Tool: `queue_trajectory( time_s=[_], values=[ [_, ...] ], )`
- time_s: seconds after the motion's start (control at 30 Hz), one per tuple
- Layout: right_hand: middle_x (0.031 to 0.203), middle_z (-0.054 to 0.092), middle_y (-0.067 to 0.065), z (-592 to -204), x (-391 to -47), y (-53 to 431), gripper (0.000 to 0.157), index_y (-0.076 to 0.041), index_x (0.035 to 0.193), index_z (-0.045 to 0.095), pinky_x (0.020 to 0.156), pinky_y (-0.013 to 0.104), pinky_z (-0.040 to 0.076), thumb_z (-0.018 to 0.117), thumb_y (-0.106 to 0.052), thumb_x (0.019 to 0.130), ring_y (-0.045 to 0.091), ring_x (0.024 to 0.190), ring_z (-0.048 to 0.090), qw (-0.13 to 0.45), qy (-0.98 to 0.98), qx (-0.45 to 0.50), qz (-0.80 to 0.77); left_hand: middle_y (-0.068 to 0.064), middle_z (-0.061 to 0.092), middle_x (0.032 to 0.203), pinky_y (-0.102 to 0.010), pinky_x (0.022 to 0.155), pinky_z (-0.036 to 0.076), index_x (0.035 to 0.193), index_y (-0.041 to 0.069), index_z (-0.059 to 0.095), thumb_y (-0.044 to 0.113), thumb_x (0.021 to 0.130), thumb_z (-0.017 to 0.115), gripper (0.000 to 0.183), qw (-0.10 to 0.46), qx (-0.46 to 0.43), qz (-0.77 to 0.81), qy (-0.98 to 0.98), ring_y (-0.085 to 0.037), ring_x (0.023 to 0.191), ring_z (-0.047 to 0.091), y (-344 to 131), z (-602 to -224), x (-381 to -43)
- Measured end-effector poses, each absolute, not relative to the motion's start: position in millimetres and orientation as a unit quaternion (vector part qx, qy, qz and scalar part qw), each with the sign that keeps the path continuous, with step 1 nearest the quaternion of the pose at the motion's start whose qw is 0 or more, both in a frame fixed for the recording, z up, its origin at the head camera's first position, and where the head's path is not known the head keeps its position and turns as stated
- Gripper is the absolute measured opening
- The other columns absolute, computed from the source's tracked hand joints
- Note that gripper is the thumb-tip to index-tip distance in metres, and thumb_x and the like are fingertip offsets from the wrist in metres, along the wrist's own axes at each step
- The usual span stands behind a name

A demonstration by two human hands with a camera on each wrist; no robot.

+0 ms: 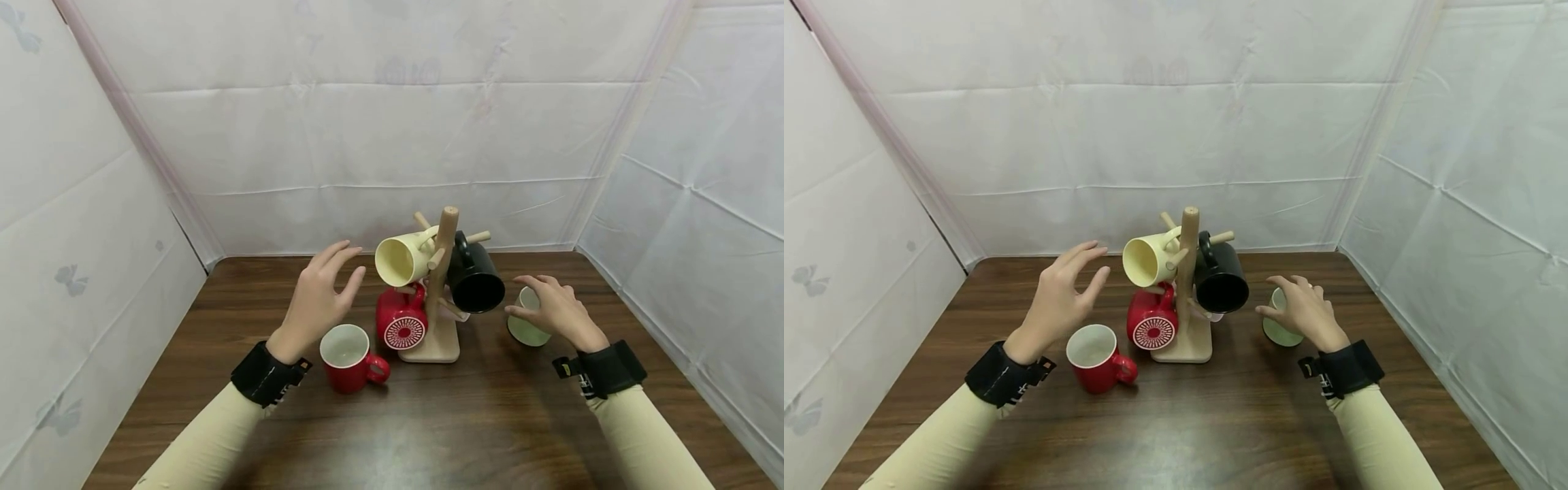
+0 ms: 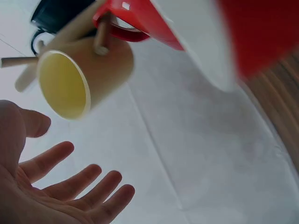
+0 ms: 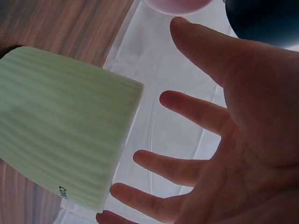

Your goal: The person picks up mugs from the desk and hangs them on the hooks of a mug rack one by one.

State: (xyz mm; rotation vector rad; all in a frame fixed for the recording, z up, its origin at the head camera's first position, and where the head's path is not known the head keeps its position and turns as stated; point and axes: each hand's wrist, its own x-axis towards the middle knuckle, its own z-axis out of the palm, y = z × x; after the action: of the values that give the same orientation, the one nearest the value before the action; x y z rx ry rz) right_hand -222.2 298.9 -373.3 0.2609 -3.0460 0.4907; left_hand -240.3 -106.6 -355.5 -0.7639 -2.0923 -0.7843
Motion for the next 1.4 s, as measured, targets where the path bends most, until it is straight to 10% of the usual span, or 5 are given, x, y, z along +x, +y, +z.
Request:
queue_trajectory(
  time_s=[1.4],
  values=[
    [0.133,0.036,0.025,-397.4,-223.5,320.2,0.072,-0.021,0.137,0.045,0.056,0.053,0.045,0.055,-0.064,0.081,0.055,0.104,0.037,0.032,-0.983,0.088,0.157,-0.021,0.028,0.146,-0.068,0.098,0.023,0.134,0.015,0.049,0.047,0.085,0.061,0.060,0.254,-0.220,-0.233,-0.913,-0.043,0.130,0.025,-175.8,-419.4,-269.9]
  ],
)
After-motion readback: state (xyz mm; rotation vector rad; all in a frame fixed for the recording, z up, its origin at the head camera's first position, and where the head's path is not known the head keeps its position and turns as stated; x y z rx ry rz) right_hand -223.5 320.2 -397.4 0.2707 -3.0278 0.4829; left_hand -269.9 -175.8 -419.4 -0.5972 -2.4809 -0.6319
